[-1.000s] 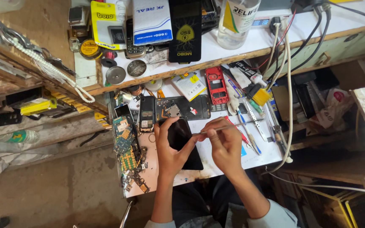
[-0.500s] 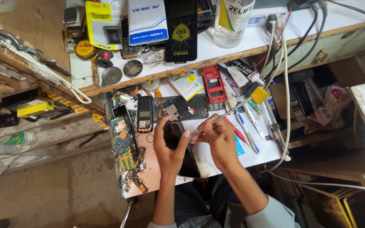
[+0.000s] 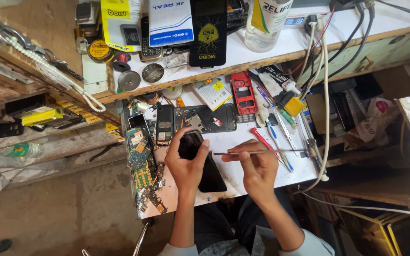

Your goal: The person pries open a smartphone using a long metal spudger, working the tool around the edge of the device to separate the screen assembly. They lift and reposition the phone repeatedly, then handle the detached display panel and the empty frame, placing the panel on the cluttered workbench.

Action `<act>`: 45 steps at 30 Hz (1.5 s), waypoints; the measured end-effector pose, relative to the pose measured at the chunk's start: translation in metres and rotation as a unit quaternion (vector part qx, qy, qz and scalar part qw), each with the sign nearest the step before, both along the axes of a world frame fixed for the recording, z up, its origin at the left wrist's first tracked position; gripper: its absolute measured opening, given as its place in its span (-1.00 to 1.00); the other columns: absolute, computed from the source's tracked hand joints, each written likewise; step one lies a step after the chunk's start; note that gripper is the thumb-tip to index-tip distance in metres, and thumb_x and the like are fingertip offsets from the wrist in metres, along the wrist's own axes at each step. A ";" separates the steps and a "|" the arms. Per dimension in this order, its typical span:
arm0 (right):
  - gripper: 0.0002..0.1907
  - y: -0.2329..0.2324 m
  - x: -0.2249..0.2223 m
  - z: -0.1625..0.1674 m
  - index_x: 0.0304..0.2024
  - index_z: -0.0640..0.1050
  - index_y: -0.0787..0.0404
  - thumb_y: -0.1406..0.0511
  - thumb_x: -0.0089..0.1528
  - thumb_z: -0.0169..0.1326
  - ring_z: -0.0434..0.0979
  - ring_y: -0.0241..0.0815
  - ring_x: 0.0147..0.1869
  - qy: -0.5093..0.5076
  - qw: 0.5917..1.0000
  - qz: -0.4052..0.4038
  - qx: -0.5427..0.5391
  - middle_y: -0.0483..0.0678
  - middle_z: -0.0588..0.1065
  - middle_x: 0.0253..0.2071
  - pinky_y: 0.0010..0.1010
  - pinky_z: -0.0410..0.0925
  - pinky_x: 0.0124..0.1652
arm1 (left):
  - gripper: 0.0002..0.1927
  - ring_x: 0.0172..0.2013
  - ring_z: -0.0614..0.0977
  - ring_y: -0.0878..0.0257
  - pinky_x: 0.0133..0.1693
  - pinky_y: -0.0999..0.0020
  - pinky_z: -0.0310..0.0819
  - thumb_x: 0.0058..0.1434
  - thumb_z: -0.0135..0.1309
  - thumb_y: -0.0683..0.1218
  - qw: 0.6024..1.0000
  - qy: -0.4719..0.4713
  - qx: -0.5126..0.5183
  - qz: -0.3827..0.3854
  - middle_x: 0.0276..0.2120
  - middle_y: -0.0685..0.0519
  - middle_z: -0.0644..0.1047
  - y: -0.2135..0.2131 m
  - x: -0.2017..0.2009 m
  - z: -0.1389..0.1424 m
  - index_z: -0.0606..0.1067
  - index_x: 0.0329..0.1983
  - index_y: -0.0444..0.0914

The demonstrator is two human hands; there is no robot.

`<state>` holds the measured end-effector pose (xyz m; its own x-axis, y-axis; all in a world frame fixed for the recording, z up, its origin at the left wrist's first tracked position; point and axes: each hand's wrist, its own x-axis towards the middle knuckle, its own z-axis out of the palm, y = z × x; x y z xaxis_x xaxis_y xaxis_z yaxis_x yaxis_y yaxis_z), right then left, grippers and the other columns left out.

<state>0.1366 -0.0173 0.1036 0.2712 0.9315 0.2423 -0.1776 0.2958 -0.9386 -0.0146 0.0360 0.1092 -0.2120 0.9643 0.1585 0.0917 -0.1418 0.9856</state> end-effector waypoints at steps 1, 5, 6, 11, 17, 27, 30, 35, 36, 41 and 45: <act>-0.85 -0.002 0.000 0.002 -0.14 0.52 0.47 0.44 0.41 -0.05 0.71 0.01 -0.12 0.001 1.000 -0.010 0.011 0.16 0.54 -0.16 -0.23 0.61 -0.03 | -0.57 -0.19 0.57 0.39 -0.06 0.46 0.50 0.10 0.36 -0.16 1.000 -0.003 0.009 0.002 -0.20 0.08 0.60 0.000 0.000 -0.001 0.54 0.03 -0.32; -0.84 -0.010 -0.005 0.009 -0.13 0.54 0.52 0.47 0.40 -0.01 0.68 0.01 -0.08 -0.065 0.995 0.002 0.070 0.19 0.55 -0.13 -0.25 0.57 0.00 | -0.55 -0.14 0.57 0.37 -0.04 0.46 0.48 0.11 0.36 -0.16 0.999 -0.027 0.026 -0.007 -0.15 0.07 0.58 -0.003 0.001 -0.005 0.52 0.06 -0.34; -0.84 -0.013 -0.006 0.011 -0.14 0.55 0.52 0.47 0.40 -0.01 0.69 -0.01 -0.10 -0.088 0.993 -0.002 0.074 0.19 0.56 -0.15 -0.27 0.57 -0.02 | -0.54 -0.14 0.57 0.37 -0.04 0.45 0.49 0.11 0.36 -0.16 0.999 -0.036 0.026 -0.009 -0.14 0.07 0.57 -0.003 0.001 -0.006 0.52 0.07 -0.34; -0.86 -0.024 -0.007 0.012 -0.15 0.55 0.48 0.46 0.40 -0.01 0.69 -0.05 -0.11 -0.124 0.988 -0.023 0.086 0.17 0.57 -0.18 -0.31 0.57 -0.04 | -0.55 -0.08 0.56 0.35 0.03 0.45 0.45 0.15 0.34 -0.18 0.998 -0.029 0.053 -0.005 -0.07 0.06 0.56 -0.004 -0.001 -0.010 0.50 0.09 -0.36; -0.86 -0.027 -0.009 0.009 -0.15 0.56 0.49 0.48 0.38 0.01 0.70 -0.05 -0.13 -0.123 0.990 -0.015 0.066 0.16 0.57 -0.20 -0.33 0.57 -0.06 | -0.53 -0.19 0.55 0.39 -0.08 0.48 0.48 0.13 0.36 -0.15 0.999 -0.051 0.012 -0.006 -0.18 0.10 0.55 -0.005 0.000 -0.013 0.51 0.08 -0.34; -0.84 0.005 -0.004 -0.014 -0.23 0.56 0.43 0.40 0.38 0.04 0.65 -0.17 -0.26 -0.030 0.994 -0.069 -0.078 0.09 0.61 -0.29 -0.40 0.53 -0.17 | -0.24 0.17 0.56 0.08 0.23 0.21 0.40 0.08 0.39 0.01 0.986 0.085 0.051 -0.135 0.11 -0.12 0.52 -0.008 0.000 0.004 0.42 0.34 -0.25; -0.86 0.013 0.006 -0.024 -0.26 0.55 0.40 0.41 0.37 0.06 0.61 -0.19 -0.31 0.009 0.988 -0.080 -0.130 0.08 0.61 -0.34 -0.39 0.49 -0.22 | 0.24 0.19 0.44 -0.05 0.19 0.12 0.31 -0.23 0.51 0.08 0.974 0.097 0.013 -0.203 0.12 -0.21 0.36 -0.010 0.000 0.013 0.11 0.50 -0.20; -0.88 0.019 0.018 -0.030 -0.29 0.50 0.33 0.41 0.35 0.01 0.62 -0.16 -0.30 0.122 0.975 -0.041 -0.183 0.05 0.58 -0.35 -0.31 0.50 -0.22 | 0.06 0.09 0.48 -0.13 0.09 0.08 0.42 -0.20 0.45 -0.02 0.968 0.172 -0.003 -0.181 0.03 -0.21 0.34 -0.013 0.007 0.024 0.22 0.41 -0.12; -0.89 0.021 0.019 -0.030 -0.30 0.48 0.32 0.42 0.34 0.01 0.61 -0.14 -0.31 0.145 0.970 -0.032 -0.195 0.04 0.57 -0.36 -0.30 0.50 -0.23 | -0.02 0.05 0.50 -0.13 0.07 0.08 0.45 -0.15 0.42 -0.05 0.968 0.184 -0.013 -0.168 0.00 -0.20 0.35 -0.013 0.009 0.025 0.26 0.38 -0.10; -0.88 0.024 0.021 -0.026 -0.31 0.48 0.30 0.41 0.34 -0.02 0.59 -0.13 -0.33 0.177 0.955 0.005 -0.239 0.05 0.56 -0.38 -0.28 0.48 -0.24 | -0.12 -0.04 0.52 -0.13 -0.05 0.07 0.46 -0.20 0.34 -0.13 0.970 0.197 -0.044 -0.137 -0.08 -0.17 0.35 -0.016 0.012 0.027 0.33 0.29 -0.10; -0.84 0.024 0.018 -0.017 -0.34 0.49 0.33 0.41 0.37 0.01 0.58 -0.15 -0.37 0.108 0.973 -0.001 -0.203 0.07 0.56 -0.39 -0.32 0.48 -0.27 | -0.14 -0.03 0.52 -0.11 -0.01 0.09 0.45 -0.18 0.34 -0.13 0.972 0.179 -0.008 -0.150 -0.09 -0.15 0.37 -0.013 0.009 0.022 0.35 0.28 -0.14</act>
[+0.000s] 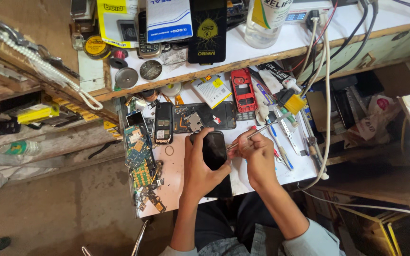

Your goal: The person pries open a smartphone using a long metal spudger, working the tool around the edge of the device to separate the screen assembly. They lift and reposition the phone repeatedly, then handle the detached display panel and the empty frame, placing the panel on the cluttered workbench.

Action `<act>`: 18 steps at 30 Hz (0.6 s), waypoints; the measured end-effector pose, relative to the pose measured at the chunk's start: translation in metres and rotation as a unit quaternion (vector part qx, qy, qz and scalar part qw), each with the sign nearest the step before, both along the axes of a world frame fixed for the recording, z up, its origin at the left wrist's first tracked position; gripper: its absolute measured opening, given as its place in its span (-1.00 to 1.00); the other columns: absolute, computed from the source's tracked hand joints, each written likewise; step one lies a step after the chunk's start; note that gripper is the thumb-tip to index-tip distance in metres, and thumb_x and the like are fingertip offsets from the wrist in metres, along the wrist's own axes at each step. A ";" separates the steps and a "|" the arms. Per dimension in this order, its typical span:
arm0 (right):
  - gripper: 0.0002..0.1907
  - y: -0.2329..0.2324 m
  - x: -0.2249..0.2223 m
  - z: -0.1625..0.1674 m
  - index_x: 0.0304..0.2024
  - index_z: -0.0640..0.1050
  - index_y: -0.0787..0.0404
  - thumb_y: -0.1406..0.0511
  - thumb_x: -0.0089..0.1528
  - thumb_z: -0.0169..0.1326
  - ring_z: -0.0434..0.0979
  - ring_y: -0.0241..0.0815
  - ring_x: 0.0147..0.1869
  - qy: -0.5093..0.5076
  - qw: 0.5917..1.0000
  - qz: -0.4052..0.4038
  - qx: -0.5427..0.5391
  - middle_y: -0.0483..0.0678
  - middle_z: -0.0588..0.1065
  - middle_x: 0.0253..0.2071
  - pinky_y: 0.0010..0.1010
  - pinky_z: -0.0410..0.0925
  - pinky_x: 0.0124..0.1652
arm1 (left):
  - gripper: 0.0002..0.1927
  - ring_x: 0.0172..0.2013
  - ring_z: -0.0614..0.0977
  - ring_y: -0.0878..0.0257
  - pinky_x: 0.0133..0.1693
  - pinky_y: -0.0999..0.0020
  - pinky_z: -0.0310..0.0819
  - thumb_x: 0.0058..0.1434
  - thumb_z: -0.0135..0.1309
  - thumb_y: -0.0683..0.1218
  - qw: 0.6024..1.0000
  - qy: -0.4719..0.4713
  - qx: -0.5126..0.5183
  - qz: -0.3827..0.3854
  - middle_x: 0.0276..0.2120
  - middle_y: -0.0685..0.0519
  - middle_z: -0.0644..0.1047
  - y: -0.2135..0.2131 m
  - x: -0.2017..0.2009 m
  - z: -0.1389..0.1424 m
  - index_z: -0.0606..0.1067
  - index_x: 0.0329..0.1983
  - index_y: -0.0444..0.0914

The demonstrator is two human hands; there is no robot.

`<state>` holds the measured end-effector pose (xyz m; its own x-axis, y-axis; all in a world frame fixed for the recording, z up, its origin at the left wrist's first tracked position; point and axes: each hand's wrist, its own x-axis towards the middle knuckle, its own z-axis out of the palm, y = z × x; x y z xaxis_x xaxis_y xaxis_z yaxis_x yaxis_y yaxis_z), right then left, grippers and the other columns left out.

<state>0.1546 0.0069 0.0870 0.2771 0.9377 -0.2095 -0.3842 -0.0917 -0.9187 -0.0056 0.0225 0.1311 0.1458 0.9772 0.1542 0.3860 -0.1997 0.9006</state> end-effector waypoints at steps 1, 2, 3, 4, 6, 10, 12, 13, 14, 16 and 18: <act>-0.83 0.001 -0.002 0.003 -0.34 0.50 0.35 0.41 0.36 0.02 0.58 -0.15 -0.38 -0.035 0.999 -0.004 0.015 0.08 0.57 -0.40 -0.34 0.49 -0.28 | -0.15 -0.01 0.52 -0.09 0.02 0.10 0.44 -0.17 0.35 -0.14 1.000 -0.016 0.010 -0.017 -0.07 -0.15 0.38 0.001 -0.001 -0.002 0.34 0.28 -0.15; -0.83 0.001 -0.003 0.006 -0.34 0.50 0.35 0.42 0.37 0.02 0.58 -0.17 -0.38 -0.068 0.997 -0.011 0.036 0.07 0.57 -0.39 -0.36 0.48 -0.29 | -0.15 0.01 0.52 -0.08 0.05 0.11 0.43 -0.15 0.35 -0.14 0.999 -0.033 0.018 -0.033 -0.05 -0.14 0.39 0.001 -0.003 -0.003 0.34 0.29 -0.16; -0.84 0.001 -0.005 0.009 -0.33 0.50 0.36 0.42 0.37 0.02 0.59 -0.19 -0.38 -0.101 0.993 -0.019 0.058 0.06 0.57 -0.38 -0.38 0.48 -0.30 | -0.16 0.03 0.52 -0.07 0.08 0.11 0.43 -0.14 0.36 -0.14 0.997 -0.049 0.027 -0.049 -0.03 -0.14 0.40 0.000 -0.004 -0.004 0.34 0.29 -0.16; -0.84 0.002 -0.007 0.012 -0.33 0.50 0.37 0.43 0.37 0.03 0.59 -0.20 -0.38 -0.135 0.987 -0.028 0.079 0.06 0.57 -0.37 -0.41 0.48 -0.30 | -0.16 0.03 0.52 -0.06 0.07 0.12 0.43 -0.14 0.36 -0.14 0.998 -0.046 0.018 -0.046 -0.03 -0.14 0.40 0.000 -0.004 -0.005 0.34 0.29 -0.17; -0.85 0.004 -0.010 0.017 -0.30 0.51 0.38 0.43 0.37 0.02 0.59 -0.24 -0.36 -0.117 0.987 -0.022 0.106 0.04 0.57 -0.36 -0.43 0.50 -0.29 | -0.17 0.02 0.53 -0.03 0.07 0.14 0.42 -0.14 0.36 -0.14 0.998 -0.041 0.002 -0.043 -0.05 -0.13 0.41 -0.001 -0.005 -0.007 0.36 0.28 -0.18; -0.82 0.013 -0.007 0.022 -0.27 0.54 0.41 0.43 0.41 0.00 0.59 -0.26 -0.32 -0.151 0.973 -0.031 0.170 0.03 0.56 -0.35 -0.45 0.49 -0.26 | -0.14 0.05 0.53 -0.04 0.10 0.15 0.42 -0.16 0.37 -0.14 0.996 -0.046 0.027 -0.077 -0.01 -0.14 0.42 -0.003 -0.004 -0.006 0.35 0.29 -0.23; -0.84 0.016 -0.004 0.022 -0.27 0.54 0.42 0.43 0.39 0.03 0.56 -0.26 -0.33 -0.165 0.972 -0.006 0.166 0.03 0.54 -0.35 -0.45 0.46 -0.28 | -0.12 0.03 0.53 -0.03 0.09 0.15 0.43 -0.21 0.37 -0.15 0.997 -0.016 0.022 -0.078 -0.05 -0.14 0.43 -0.008 -0.001 -0.005 0.38 0.29 -0.23; -0.84 0.018 -0.001 0.022 -0.28 0.54 0.43 0.43 0.39 0.04 0.55 -0.25 -0.34 -0.174 0.970 0.005 0.167 0.03 0.53 -0.35 -0.45 0.45 -0.30 | -0.11 0.02 0.54 -0.02 0.08 0.15 0.43 -0.20 0.37 -0.14 0.997 -0.025 0.014 -0.073 -0.05 -0.13 0.43 -0.008 -0.001 -0.004 0.37 0.30 -0.23; -0.84 0.020 0.000 0.021 -0.28 0.54 0.43 0.43 0.39 0.04 0.55 -0.25 -0.34 -0.177 0.971 0.007 0.160 0.03 0.53 -0.35 -0.45 0.45 -0.31 | -0.11 0.02 0.54 -0.02 0.07 0.16 0.44 -0.20 0.36 -0.14 0.997 -0.036 0.008 -0.069 -0.05 -0.13 0.44 -0.008 -0.001 -0.004 0.35 0.31 -0.23; -0.83 0.020 0.003 0.020 -0.29 0.53 0.44 0.43 0.39 0.04 0.55 -0.24 -0.35 -0.181 0.972 0.011 0.147 0.04 0.53 -0.36 -0.44 0.44 -0.34 | -0.09 0.02 0.54 -0.02 0.08 0.16 0.42 -0.20 0.35 -0.14 0.996 -0.054 0.017 -0.067 -0.04 -0.12 0.44 -0.006 0.001 -0.004 0.33 0.32 -0.24; -0.85 0.018 0.003 0.017 -0.26 0.51 0.43 0.42 0.39 0.03 0.58 -0.22 -0.32 -0.146 0.975 -0.002 0.169 0.04 0.54 -0.33 -0.42 0.49 -0.29 | -0.07 0.04 0.52 -0.04 0.11 0.14 0.39 -0.22 0.33 -0.16 0.995 -0.065 0.044 -0.064 -0.02 -0.13 0.44 -0.004 0.001 -0.004 0.31 0.33 -0.27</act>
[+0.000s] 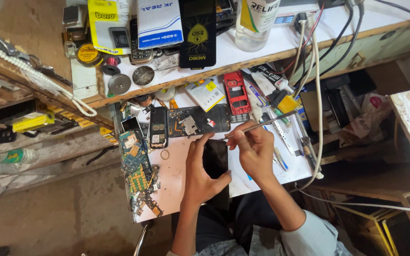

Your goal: The person pries open a smartphone using a long metal spudger, working the tool around the edge of the device to separate the screen assembly. They lift and reposition the phone repeatedly, then handle the detached display panel and the empty frame, placing the panel on the cluttered workbench.

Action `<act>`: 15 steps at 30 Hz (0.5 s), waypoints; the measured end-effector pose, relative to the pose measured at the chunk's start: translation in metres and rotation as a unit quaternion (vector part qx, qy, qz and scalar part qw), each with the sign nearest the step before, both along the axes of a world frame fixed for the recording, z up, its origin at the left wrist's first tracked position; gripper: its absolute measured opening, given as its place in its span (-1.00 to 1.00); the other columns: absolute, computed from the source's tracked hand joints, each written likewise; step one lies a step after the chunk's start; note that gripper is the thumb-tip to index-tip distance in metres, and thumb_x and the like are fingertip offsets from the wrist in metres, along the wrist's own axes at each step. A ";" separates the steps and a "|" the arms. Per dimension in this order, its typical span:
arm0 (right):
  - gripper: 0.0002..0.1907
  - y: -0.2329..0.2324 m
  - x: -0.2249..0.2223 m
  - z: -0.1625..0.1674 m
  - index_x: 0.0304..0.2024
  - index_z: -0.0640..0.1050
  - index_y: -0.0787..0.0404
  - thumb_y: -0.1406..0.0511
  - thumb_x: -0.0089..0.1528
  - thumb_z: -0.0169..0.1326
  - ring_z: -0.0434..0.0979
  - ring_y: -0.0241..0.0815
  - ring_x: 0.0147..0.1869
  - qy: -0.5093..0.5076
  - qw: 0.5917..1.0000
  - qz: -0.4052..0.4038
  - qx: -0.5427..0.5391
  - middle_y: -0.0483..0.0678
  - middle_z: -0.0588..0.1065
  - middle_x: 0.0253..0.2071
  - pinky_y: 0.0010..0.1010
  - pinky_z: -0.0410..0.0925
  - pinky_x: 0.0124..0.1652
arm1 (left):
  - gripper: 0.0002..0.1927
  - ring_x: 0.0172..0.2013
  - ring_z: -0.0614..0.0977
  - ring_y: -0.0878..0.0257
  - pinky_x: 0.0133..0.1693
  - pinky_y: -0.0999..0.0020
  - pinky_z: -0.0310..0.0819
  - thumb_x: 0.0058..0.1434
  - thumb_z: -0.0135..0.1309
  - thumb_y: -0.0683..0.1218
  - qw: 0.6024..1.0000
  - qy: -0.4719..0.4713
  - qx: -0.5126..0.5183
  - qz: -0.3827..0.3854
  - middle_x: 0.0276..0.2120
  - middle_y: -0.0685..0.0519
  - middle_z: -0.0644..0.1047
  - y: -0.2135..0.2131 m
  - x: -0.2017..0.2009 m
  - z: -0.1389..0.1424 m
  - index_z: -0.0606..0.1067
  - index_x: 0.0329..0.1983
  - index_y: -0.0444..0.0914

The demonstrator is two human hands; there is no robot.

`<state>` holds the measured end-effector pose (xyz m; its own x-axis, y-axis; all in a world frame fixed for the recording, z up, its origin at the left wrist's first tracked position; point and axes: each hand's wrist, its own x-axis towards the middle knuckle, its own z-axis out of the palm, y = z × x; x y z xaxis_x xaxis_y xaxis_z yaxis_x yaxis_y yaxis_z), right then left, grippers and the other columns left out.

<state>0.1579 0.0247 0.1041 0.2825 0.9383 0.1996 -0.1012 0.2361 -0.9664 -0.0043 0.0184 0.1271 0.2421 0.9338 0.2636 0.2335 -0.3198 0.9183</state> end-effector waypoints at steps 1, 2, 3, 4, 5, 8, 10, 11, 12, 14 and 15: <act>-0.85 -0.004 -0.001 -0.001 -0.24 0.50 0.43 0.42 0.39 0.02 0.60 -0.22 -0.30 0.019 1.000 -0.002 0.009 0.04 0.55 -0.31 -0.40 0.51 -0.26 | -0.09 0.04 0.52 -0.03 0.12 0.14 0.39 -0.20 0.34 -0.16 1.000 0.001 -0.003 0.001 -0.03 -0.13 0.45 0.000 -0.001 0.000 0.32 0.32 -0.27; -0.85 -0.008 -0.001 -0.002 -0.24 0.51 0.43 0.42 0.39 0.02 0.61 -0.20 -0.30 0.020 1.000 -0.006 0.009 0.05 0.56 -0.30 -0.39 0.53 -0.25 | -0.11 0.05 0.53 -0.03 0.13 0.15 0.39 -0.18 0.34 -0.16 1.000 0.000 -0.005 0.001 -0.03 -0.13 0.46 0.001 -0.002 -0.001 0.33 0.32 -0.27; -0.84 -0.013 -0.002 -0.003 -0.24 0.51 0.44 0.41 0.40 0.01 0.62 -0.18 -0.29 0.021 1.000 -0.012 0.009 0.06 0.56 -0.29 -0.37 0.54 -0.23 | -0.13 0.05 0.54 -0.03 0.14 0.15 0.39 -0.16 0.35 -0.16 1.000 -0.001 -0.007 0.000 -0.03 -0.13 0.46 0.002 -0.003 -0.001 0.35 0.31 -0.27; -0.83 -0.018 -0.003 -0.004 -0.24 0.52 0.44 0.41 0.40 0.01 0.64 -0.16 -0.29 0.022 1.000 -0.017 0.012 0.07 0.57 -0.28 -0.35 0.56 -0.22 | -0.13 0.05 0.54 -0.02 0.14 0.15 0.40 -0.16 0.34 -0.16 1.000 -0.006 -0.008 -0.001 -0.03 -0.12 0.47 0.003 -0.004 -0.002 0.35 0.30 -0.27; -0.83 -0.021 -0.004 -0.005 -0.23 0.52 0.44 0.41 0.40 0.00 0.64 -0.15 -0.27 0.024 0.999 -0.022 0.011 0.08 0.57 -0.27 -0.34 0.56 -0.20 | -0.14 0.05 0.55 -0.01 0.14 0.16 0.40 -0.16 0.34 -0.16 1.000 -0.009 -0.009 -0.004 -0.04 -0.12 0.47 0.004 -0.004 -0.002 0.35 0.30 -0.27; -0.82 -0.035 -0.009 -0.006 -0.20 0.53 0.46 0.40 0.41 -0.01 0.66 -0.12 -0.24 0.028 0.999 -0.032 0.003 0.11 0.58 -0.25 -0.32 0.56 -0.17 | -0.14 0.05 0.55 0.01 0.15 0.17 0.40 -0.16 0.33 -0.16 1.000 -0.016 -0.026 -0.005 -0.03 -0.11 0.48 0.002 -0.007 -0.005 0.35 0.30 -0.28; -0.81 -0.041 -0.013 -0.005 -0.20 0.54 0.47 0.40 0.41 0.00 0.66 -0.09 -0.23 0.027 0.999 -0.033 0.004 0.12 0.56 -0.24 -0.31 0.56 -0.17 | -0.15 0.07 0.55 0.02 0.17 0.17 0.39 -0.16 0.31 -0.17 0.999 -0.025 -0.024 -0.005 0.00 -0.12 0.48 0.003 -0.008 -0.007 0.34 0.30 -0.28; -0.81 -0.045 -0.016 -0.004 -0.19 0.53 0.47 0.40 0.41 0.00 0.66 -0.08 -0.22 0.032 0.999 -0.040 0.010 0.13 0.56 -0.23 -0.30 0.56 -0.16 | -0.15 0.10 0.54 0.02 0.19 0.17 0.38 -0.15 0.30 -0.17 0.999 -0.032 -0.018 -0.006 0.02 -0.12 0.48 0.004 -0.008 -0.008 0.34 0.31 -0.29; -0.81 -0.048 -0.018 -0.004 -0.18 0.53 0.47 0.39 0.41 0.01 0.67 -0.07 -0.21 0.035 0.998 -0.047 0.015 0.13 0.56 -0.22 -0.29 0.57 -0.15 | -0.15 0.12 0.54 0.02 0.21 0.17 0.37 -0.15 0.29 -0.18 0.999 -0.039 -0.012 -0.005 0.05 -0.13 0.48 0.004 -0.009 -0.009 0.33 0.31 -0.29; -0.81 -0.054 -0.019 -0.001 -0.18 0.52 0.46 0.38 0.41 0.00 0.69 -0.05 -0.20 0.040 0.997 -0.068 0.019 0.13 0.56 -0.21 -0.27 0.58 -0.14 | -0.14 0.14 0.53 0.03 0.23 0.17 0.36 -0.14 0.31 -0.16 0.999 -0.033 -0.018 -0.002 0.08 -0.13 0.48 0.004 -0.010 -0.011 0.33 0.31 -0.30; -0.80 -0.057 -0.018 0.000 -0.18 0.51 0.45 0.37 0.41 -0.01 0.70 -0.05 -0.20 0.039 0.996 -0.081 0.020 0.13 0.56 -0.20 -0.26 0.59 -0.14 | -0.14 0.15 0.52 0.03 0.24 0.17 0.35 -0.14 0.32 -0.16 0.999 -0.030 -0.021 0.001 0.09 -0.13 0.48 0.004 -0.011 -0.012 0.33 0.31 -0.30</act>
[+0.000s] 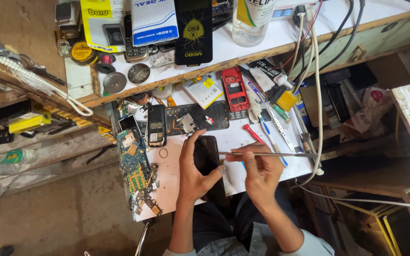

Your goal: The person pries open a smartphone using a long metal spudger, working the tool around the edge of the device to separate the screen assembly. They lift and reposition the phone repeatedly, then handle the detached display panel and the empty frame, placing the panel on the cluttered workbench.

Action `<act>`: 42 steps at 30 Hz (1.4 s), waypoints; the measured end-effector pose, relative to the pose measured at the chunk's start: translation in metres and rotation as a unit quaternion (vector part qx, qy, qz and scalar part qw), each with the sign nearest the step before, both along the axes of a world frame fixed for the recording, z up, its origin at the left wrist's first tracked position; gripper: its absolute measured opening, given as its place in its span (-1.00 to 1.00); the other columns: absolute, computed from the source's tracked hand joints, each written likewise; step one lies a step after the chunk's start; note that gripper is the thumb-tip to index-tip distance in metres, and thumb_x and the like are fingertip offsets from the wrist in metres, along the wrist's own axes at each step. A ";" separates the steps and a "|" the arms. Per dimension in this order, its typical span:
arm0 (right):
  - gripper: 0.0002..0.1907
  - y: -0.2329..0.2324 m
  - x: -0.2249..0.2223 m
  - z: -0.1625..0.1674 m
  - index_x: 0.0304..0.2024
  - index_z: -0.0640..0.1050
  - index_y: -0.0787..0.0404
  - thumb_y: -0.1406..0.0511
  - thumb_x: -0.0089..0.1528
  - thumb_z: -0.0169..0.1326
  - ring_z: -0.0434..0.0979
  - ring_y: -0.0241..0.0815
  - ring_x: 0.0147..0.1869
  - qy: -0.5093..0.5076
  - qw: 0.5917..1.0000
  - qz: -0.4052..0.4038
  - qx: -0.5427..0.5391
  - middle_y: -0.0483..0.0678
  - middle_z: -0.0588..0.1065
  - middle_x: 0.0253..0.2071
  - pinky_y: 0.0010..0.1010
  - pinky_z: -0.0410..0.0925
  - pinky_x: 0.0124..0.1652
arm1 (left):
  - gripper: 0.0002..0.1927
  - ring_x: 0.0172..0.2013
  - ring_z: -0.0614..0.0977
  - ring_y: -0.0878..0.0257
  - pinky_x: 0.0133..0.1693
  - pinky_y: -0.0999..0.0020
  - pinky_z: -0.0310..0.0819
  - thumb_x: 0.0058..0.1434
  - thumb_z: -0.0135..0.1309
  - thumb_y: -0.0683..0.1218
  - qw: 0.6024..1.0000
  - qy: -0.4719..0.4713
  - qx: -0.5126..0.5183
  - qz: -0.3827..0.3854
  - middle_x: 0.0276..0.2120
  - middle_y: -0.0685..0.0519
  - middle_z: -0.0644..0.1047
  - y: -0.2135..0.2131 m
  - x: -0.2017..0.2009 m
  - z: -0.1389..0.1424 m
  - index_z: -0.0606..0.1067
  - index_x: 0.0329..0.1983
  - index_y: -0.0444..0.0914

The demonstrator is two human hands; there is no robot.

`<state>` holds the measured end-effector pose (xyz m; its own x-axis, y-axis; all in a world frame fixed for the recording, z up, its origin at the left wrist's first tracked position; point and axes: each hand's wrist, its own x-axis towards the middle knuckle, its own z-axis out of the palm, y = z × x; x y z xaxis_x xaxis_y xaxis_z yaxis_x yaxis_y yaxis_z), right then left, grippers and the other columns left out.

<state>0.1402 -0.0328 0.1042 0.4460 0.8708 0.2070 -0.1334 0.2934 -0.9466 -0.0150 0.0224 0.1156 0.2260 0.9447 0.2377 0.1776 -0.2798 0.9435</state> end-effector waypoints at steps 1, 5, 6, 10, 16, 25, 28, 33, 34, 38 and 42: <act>-0.80 -0.003 0.001 0.001 -0.18 0.51 0.44 0.36 0.42 -0.01 0.72 -0.04 -0.20 -0.001 1.000 -0.013 -0.001 0.13 0.56 -0.19 -0.26 0.60 -0.13 | -0.14 0.17 0.52 0.03 0.25 0.17 0.33 -0.13 0.31 -0.16 1.000 -0.008 0.001 0.001 0.10 -0.14 0.48 0.000 -0.001 -0.001 0.32 0.32 -0.30; -0.79 -0.007 0.003 0.000 -0.18 0.52 0.48 0.37 0.42 0.00 0.71 0.01 -0.19 0.006 1.000 0.024 0.010 0.17 0.58 -0.22 -0.22 0.61 -0.12 | -0.14 0.21 0.49 0.03 0.30 0.16 0.28 -0.11 0.30 -0.16 1.000 -0.026 0.014 -0.002 0.15 -0.15 0.47 0.000 -0.002 -0.002 0.31 0.33 -0.31; -0.78 -0.007 0.002 -0.002 -0.19 0.53 0.48 0.37 0.42 0.01 0.70 0.01 -0.19 0.004 1.000 0.028 0.006 0.17 0.58 -0.23 -0.22 0.60 -0.12 | -0.14 0.22 0.49 0.03 0.30 0.16 0.28 -0.11 0.30 -0.16 1.000 -0.026 0.016 -0.002 0.16 -0.15 0.47 0.000 -0.002 -0.003 0.31 0.33 -0.31; -0.78 -0.005 -0.003 -0.007 -0.21 0.56 0.49 0.38 0.41 0.02 0.71 0.00 -0.19 -0.005 0.999 0.036 0.005 0.14 0.56 -0.24 -0.24 0.61 -0.13 | -0.16 0.19 0.52 0.03 0.27 0.17 0.33 -0.10 0.33 -0.15 1.000 -0.006 0.010 0.008 0.12 -0.13 0.48 0.000 0.001 -0.001 0.32 0.32 -0.30; -0.80 0.011 -0.002 -0.010 -0.22 0.59 0.49 0.40 0.38 0.04 0.66 -0.12 -0.23 -0.067 0.997 0.015 -0.025 0.11 0.61 -0.22 -0.37 0.51 -0.18 | -0.17 0.04 0.55 0.03 0.12 0.17 0.42 -0.12 0.34 -0.15 1.000 0.009 0.025 -0.001 -0.02 -0.11 0.47 -0.005 0.004 0.005 0.34 0.29 -0.28; -0.82 0.025 0.013 -0.010 -0.28 0.52 0.40 0.37 0.38 0.06 0.63 -0.17 -0.30 0.027 0.997 0.029 -0.063 0.06 0.58 -0.31 -0.35 0.53 -0.21 | -0.37 -0.09 0.61 0.02 -0.04 0.20 0.49 0.02 0.37 -0.13 0.996 0.041 0.051 0.057 -0.13 -0.08 0.50 -0.008 0.019 0.011 0.42 0.17 -0.26; -0.84 0.029 0.019 -0.006 -0.29 0.50 0.37 0.37 0.36 0.08 0.61 -0.16 -0.33 0.086 0.992 0.060 -0.072 0.07 0.59 -0.36 -0.36 0.50 -0.23 | -0.30 -0.09 0.61 -0.04 -0.05 0.16 0.50 -0.01 0.36 -0.12 0.996 0.056 0.061 0.046 -0.12 -0.12 0.50 -0.008 0.019 0.013 0.37 0.21 -0.28; -0.86 0.037 0.023 0.000 -0.30 0.50 0.37 0.41 0.36 0.07 0.60 -0.24 -0.27 0.013 0.993 0.070 -0.092 0.02 0.57 -0.35 -0.46 0.43 -0.24 | -0.10 -0.07 0.63 -0.13 -0.03 0.10 0.51 -0.09 0.38 -0.07 0.996 0.069 0.057 0.001 -0.06 -0.22 0.53 -0.016 0.022 0.016 0.25 0.32 -0.32; -0.87 0.037 0.023 0.001 -0.29 0.50 0.37 0.42 0.36 0.07 0.60 -0.26 -0.25 -0.014 0.993 0.072 -0.098 0.00 0.55 -0.36 -0.48 0.40 -0.24 | -0.10 -0.09 0.65 -0.10 -0.04 0.12 0.53 -0.09 0.37 -0.07 0.997 0.059 0.042 0.002 -0.08 -0.21 0.55 -0.017 0.023 0.016 0.25 0.32 -0.32; -0.85 0.028 0.017 0.004 -0.29 0.54 0.40 0.45 0.38 0.05 0.46 -0.27 -0.35 -0.066 0.994 0.032 -0.076 0.04 0.55 -0.33 -0.47 0.33 -0.32 | -0.10 -0.12 0.68 -0.07 -0.06 0.14 0.55 -0.09 0.35 -0.07 0.999 0.031 0.029 0.002 -0.11 -0.19 0.57 -0.016 0.024 0.015 0.24 0.33 -0.33; -0.85 0.021 0.019 0.007 -0.25 0.53 0.41 0.42 0.40 0.02 0.54 -0.23 -0.29 -0.038 0.998 0.048 -0.003 0.05 0.55 -0.25 -0.46 0.42 -0.24 | -0.11 -0.18 0.68 -0.04 -0.09 0.15 0.56 -0.09 0.37 -0.07 0.999 0.047 0.013 0.020 -0.19 -0.15 0.58 -0.013 0.017 0.014 0.25 0.31 -0.32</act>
<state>0.1596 -0.0113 0.1109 0.3432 0.9103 0.2315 -0.0893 0.2769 -0.9567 0.0020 0.0098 0.1299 0.2107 0.9472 0.2418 0.2761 -0.2949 0.9148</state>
